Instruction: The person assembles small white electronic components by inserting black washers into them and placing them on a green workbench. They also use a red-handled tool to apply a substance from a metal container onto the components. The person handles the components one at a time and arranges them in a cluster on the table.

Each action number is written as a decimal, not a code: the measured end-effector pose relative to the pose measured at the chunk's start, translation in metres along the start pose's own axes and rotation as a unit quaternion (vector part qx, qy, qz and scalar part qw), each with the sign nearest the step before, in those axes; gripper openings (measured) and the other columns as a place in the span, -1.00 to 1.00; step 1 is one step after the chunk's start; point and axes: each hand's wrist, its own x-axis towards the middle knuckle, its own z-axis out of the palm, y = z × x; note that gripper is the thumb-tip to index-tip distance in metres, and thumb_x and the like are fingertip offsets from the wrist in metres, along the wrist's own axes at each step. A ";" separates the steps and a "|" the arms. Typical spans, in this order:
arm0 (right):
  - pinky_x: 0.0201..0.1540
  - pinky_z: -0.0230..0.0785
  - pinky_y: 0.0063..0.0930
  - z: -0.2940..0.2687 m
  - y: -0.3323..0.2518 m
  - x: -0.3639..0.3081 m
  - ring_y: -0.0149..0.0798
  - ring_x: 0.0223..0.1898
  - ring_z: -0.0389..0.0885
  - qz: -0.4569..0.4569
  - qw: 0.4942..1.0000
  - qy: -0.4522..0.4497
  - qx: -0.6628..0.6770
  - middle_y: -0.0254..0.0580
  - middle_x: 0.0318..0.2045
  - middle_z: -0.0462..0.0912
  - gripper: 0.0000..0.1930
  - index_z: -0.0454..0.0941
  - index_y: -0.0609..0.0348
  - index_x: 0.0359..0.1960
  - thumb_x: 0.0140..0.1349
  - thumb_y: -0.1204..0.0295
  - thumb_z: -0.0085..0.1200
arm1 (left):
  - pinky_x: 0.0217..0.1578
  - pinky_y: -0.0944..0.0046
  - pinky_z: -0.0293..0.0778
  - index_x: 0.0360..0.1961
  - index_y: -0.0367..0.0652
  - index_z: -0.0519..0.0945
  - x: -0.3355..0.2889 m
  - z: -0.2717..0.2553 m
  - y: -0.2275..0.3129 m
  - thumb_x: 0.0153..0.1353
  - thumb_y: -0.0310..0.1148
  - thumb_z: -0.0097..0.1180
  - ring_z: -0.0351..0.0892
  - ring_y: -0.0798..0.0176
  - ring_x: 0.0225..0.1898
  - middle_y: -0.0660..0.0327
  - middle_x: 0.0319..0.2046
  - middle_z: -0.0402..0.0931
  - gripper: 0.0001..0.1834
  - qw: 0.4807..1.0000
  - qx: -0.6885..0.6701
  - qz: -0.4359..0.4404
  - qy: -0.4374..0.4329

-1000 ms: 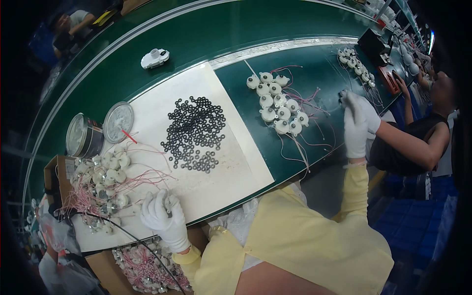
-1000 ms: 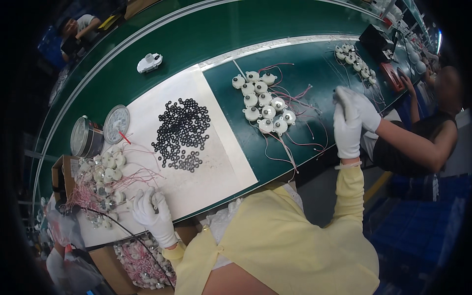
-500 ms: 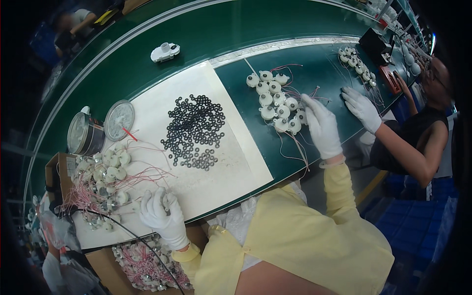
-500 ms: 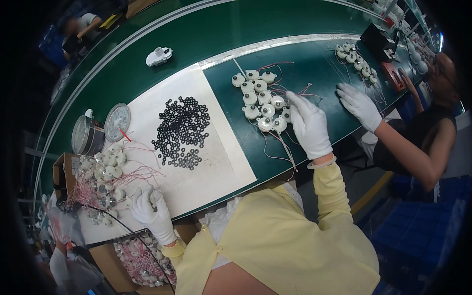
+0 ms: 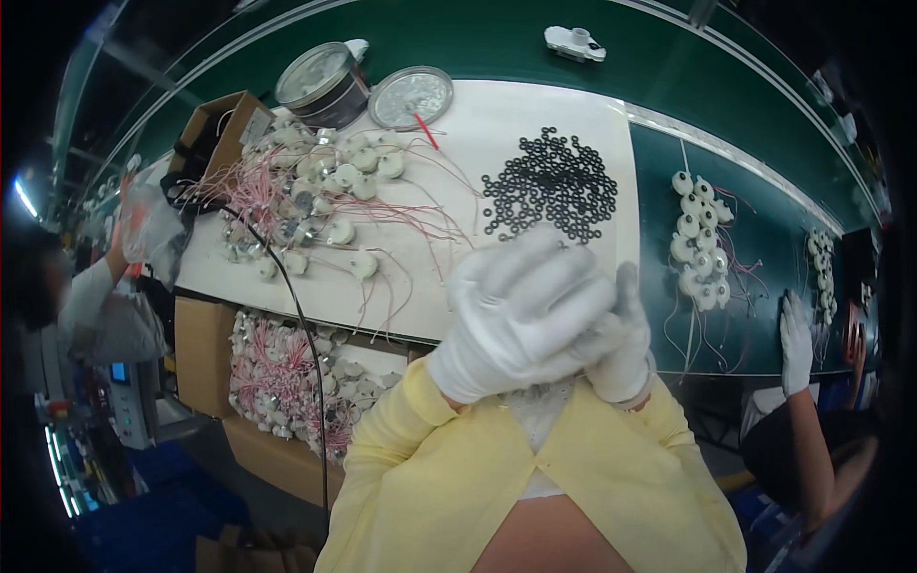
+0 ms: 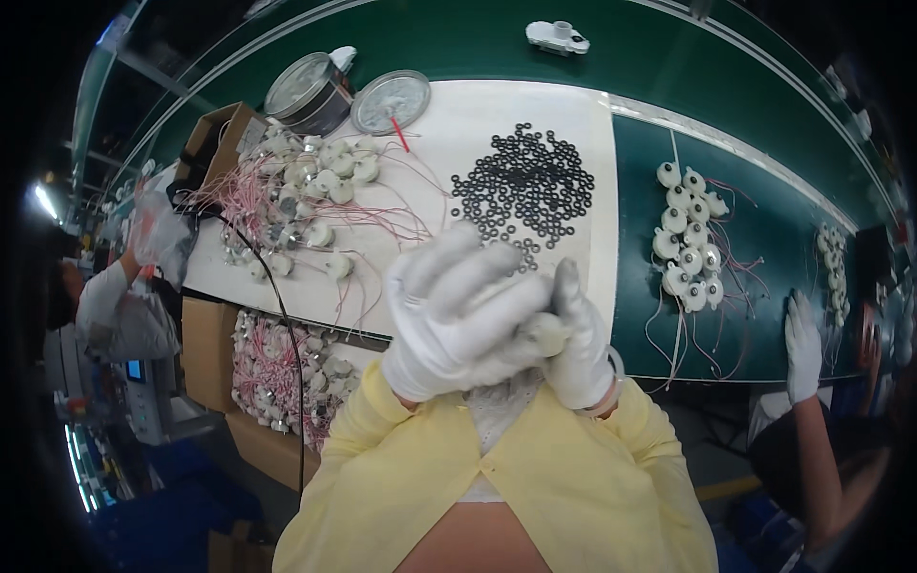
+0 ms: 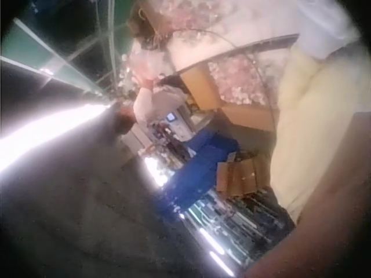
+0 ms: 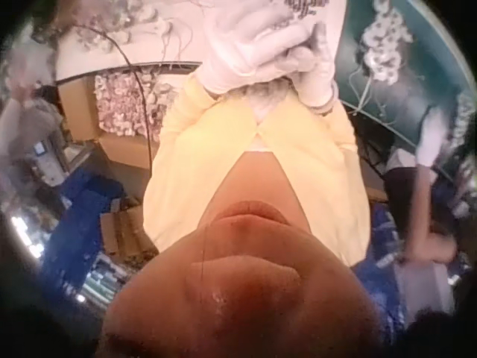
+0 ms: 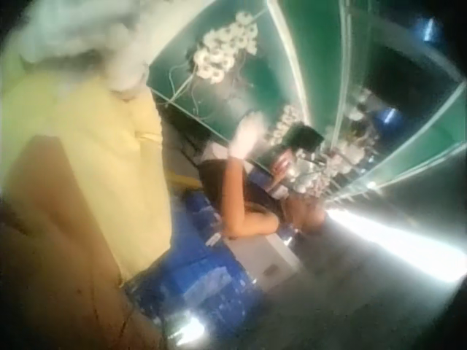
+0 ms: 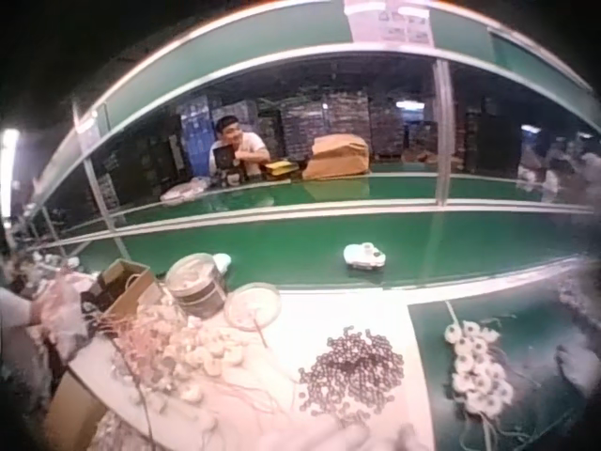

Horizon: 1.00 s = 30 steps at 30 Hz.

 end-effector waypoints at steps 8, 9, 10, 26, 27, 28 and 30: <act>-0.34 0.28 -0.70 0.009 -0.076 0.001 -0.50 -0.45 0.49 0.057 0.959 0.160 -0.226 -0.28 -0.41 0.65 -0.63 0.63 0.31 -0.25 0.42 0.16 0.13 | -0.21 -0.03 0.48 -0.05 -0.03 0.68 -0.115 -0.037 -0.088 0.10 -0.37 0.37 0.53 -0.03 -0.26 0.11 -0.22 0.58 -0.66 0.861 0.416 -0.294 0.011; -0.30 0.38 -0.65 0.005 -0.082 0.005 -0.48 -0.40 0.59 0.075 0.939 0.141 -0.303 -0.28 -0.36 0.71 -0.75 0.62 0.37 -0.13 0.34 0.37 0.21 | -0.24 -0.02 0.48 -0.05 -0.01 0.68 -0.123 -0.034 -0.087 0.09 -0.37 0.39 0.53 -0.02 -0.27 0.13 -0.23 0.58 -0.65 0.862 0.413 -0.294 -0.001; -0.29 0.42 -0.64 0.002 -0.082 0.007 -0.48 -0.39 0.61 0.062 0.920 0.119 -0.369 -0.26 -0.34 0.72 -0.73 0.62 0.38 -0.09 0.34 0.38 0.20 | -0.25 -0.01 0.48 -0.04 -0.01 0.68 -0.125 -0.029 -0.082 0.09 -0.36 0.39 0.53 -0.01 -0.27 0.15 -0.24 0.57 -0.64 0.880 0.399 -0.258 -0.001; -0.10 0.54 -0.49 0.006 -0.073 0.040 -0.32 -0.20 0.71 -0.063 0.799 -0.071 -0.594 -0.13 -0.21 0.72 -0.68 0.55 0.32 0.11 0.32 0.57 0.12 | -0.25 0.02 0.46 -0.10 -0.10 0.64 -0.110 -0.018 -0.082 0.11 -0.32 0.36 0.56 -0.02 -0.25 0.18 -0.31 0.60 -0.68 0.945 0.190 -0.265 -0.018; -0.09 0.53 -0.51 0.010 -0.074 0.040 -0.37 -0.20 0.68 -0.056 0.793 -0.068 -0.603 -0.17 -0.18 0.71 -0.68 0.55 0.35 0.11 0.34 0.57 0.11 | -0.25 0.02 0.46 -0.10 -0.10 0.64 -0.108 -0.020 -0.082 0.11 -0.32 0.36 0.56 -0.01 -0.25 0.18 -0.31 0.61 -0.68 0.944 0.182 -0.274 -0.020; -0.08 0.51 -0.53 0.013 -0.075 0.040 -0.42 -0.21 0.64 -0.049 0.787 -0.066 -0.611 -0.21 -0.15 0.70 -0.69 0.55 0.38 0.12 0.37 0.57 0.10 | -0.25 0.02 0.47 -0.10 -0.09 0.64 -0.108 -0.020 -0.081 0.11 -0.32 0.37 0.57 -0.01 -0.25 0.19 -0.31 0.61 -0.68 0.943 0.173 -0.282 -0.023; -0.12 0.55 -0.49 0.016 -0.073 0.042 -0.33 -0.23 0.72 -0.057 0.782 -0.058 -0.618 -0.13 -0.20 0.73 -0.69 0.55 0.34 0.10 0.34 0.55 0.11 | -0.26 0.03 0.47 -0.10 -0.09 0.64 -0.109 -0.020 -0.083 0.10 -0.32 0.37 0.57 0.00 -0.25 0.20 -0.31 0.61 -0.68 0.943 0.179 -0.279 -0.021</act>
